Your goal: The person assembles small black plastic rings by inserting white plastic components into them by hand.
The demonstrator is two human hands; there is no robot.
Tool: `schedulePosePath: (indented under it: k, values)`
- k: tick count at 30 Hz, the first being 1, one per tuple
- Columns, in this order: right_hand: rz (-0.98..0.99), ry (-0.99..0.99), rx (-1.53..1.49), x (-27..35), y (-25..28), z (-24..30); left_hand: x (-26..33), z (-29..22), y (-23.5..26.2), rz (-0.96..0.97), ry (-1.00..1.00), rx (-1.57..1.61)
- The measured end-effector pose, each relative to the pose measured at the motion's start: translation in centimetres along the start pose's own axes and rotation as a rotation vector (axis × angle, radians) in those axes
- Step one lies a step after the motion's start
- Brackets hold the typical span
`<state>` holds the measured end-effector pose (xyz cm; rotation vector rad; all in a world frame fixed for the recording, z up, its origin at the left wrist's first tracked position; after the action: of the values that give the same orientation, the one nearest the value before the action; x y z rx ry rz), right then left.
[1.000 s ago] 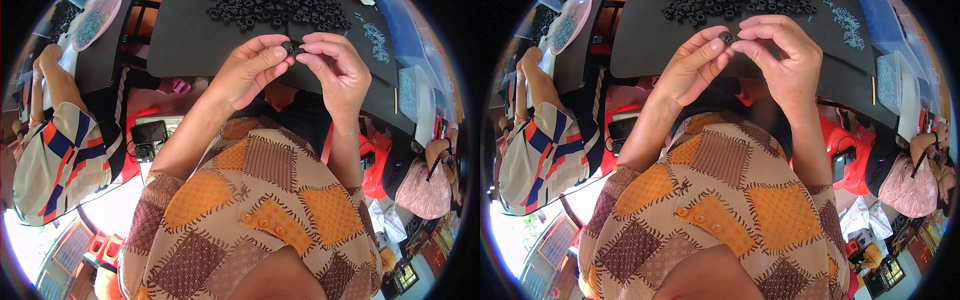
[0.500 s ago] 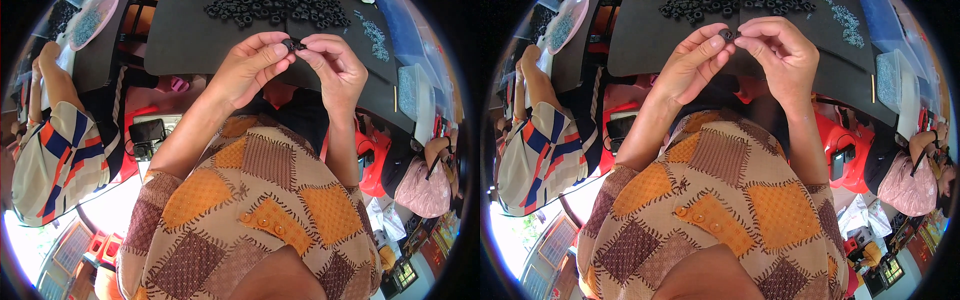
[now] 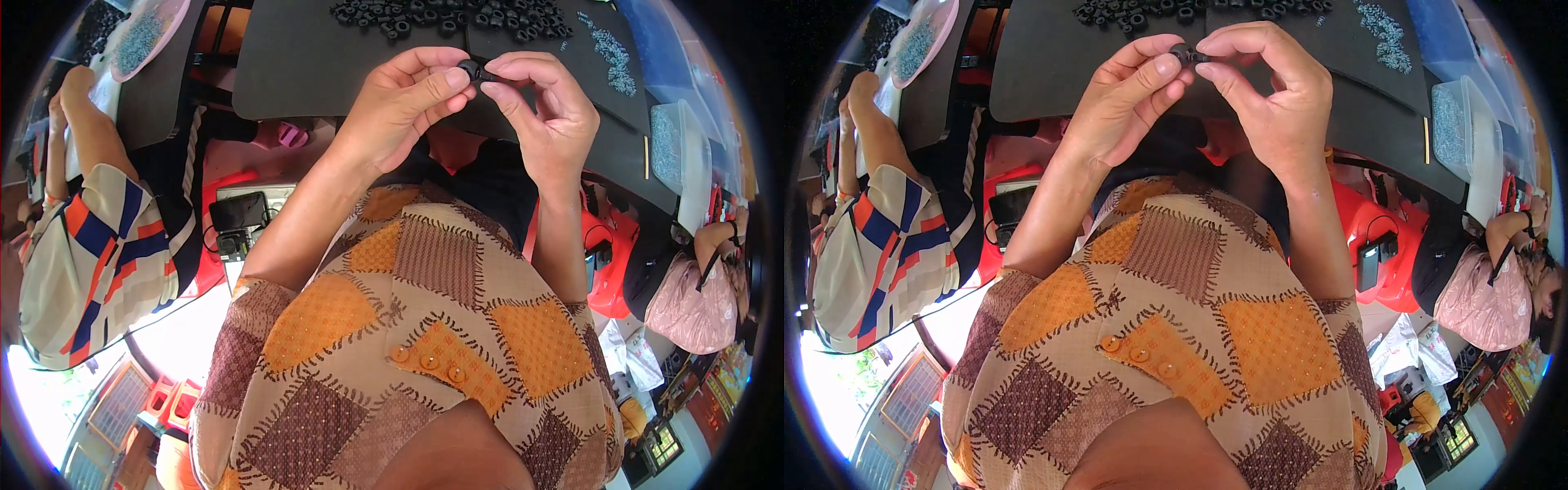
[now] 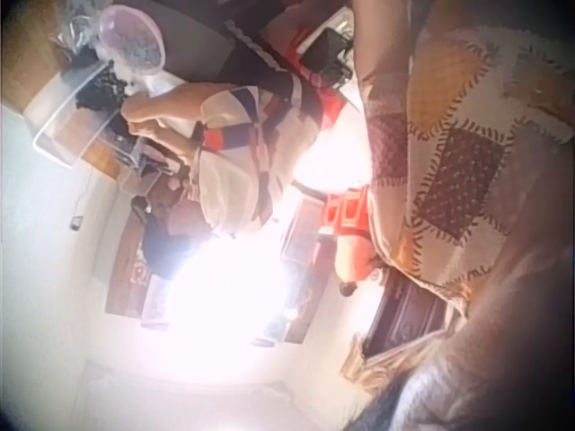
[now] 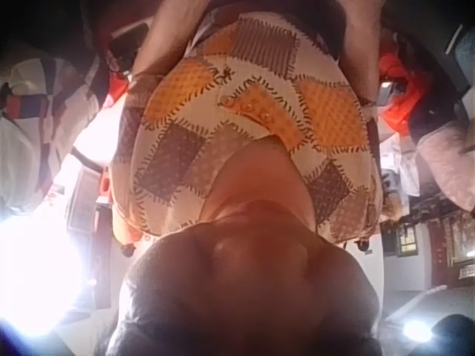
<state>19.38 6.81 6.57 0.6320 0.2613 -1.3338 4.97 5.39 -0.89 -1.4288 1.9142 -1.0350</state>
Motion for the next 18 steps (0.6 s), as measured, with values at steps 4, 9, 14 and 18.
schedulePosePath:
  k: [4,9,14,18]
  values:
    - [0.000,0.040,0.066,0.0,0.0,0.2,0.1,-0.2,0.0,-0.038,-0.036,-0.100]
    - [0.010,0.037,0.072,0.1,-0.5,0.3,0.1,-0.8,0.5,-0.044,-0.095,-0.265]
    - [-0.014,0.007,0.058,0.2,-0.7,0.0,0.3,-2.0,0.4,-0.066,-0.212,-0.588]
    - [0.001,-0.028,0.087,0.5,-1.4,-0.9,0.6,-3.0,0.1,-0.111,-0.243,-0.774]
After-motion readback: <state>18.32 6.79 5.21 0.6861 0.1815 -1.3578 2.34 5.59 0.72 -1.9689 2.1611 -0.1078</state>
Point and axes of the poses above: each hand's wrist, its own x-axis away from the middle knuckle, its own y-axis out of the back of the hand, z = x × y, the point moved 6 cm from there along -x, towards the middle knuckle, and after that the axes turned 1 degree about -y, right-handed, at the moved point
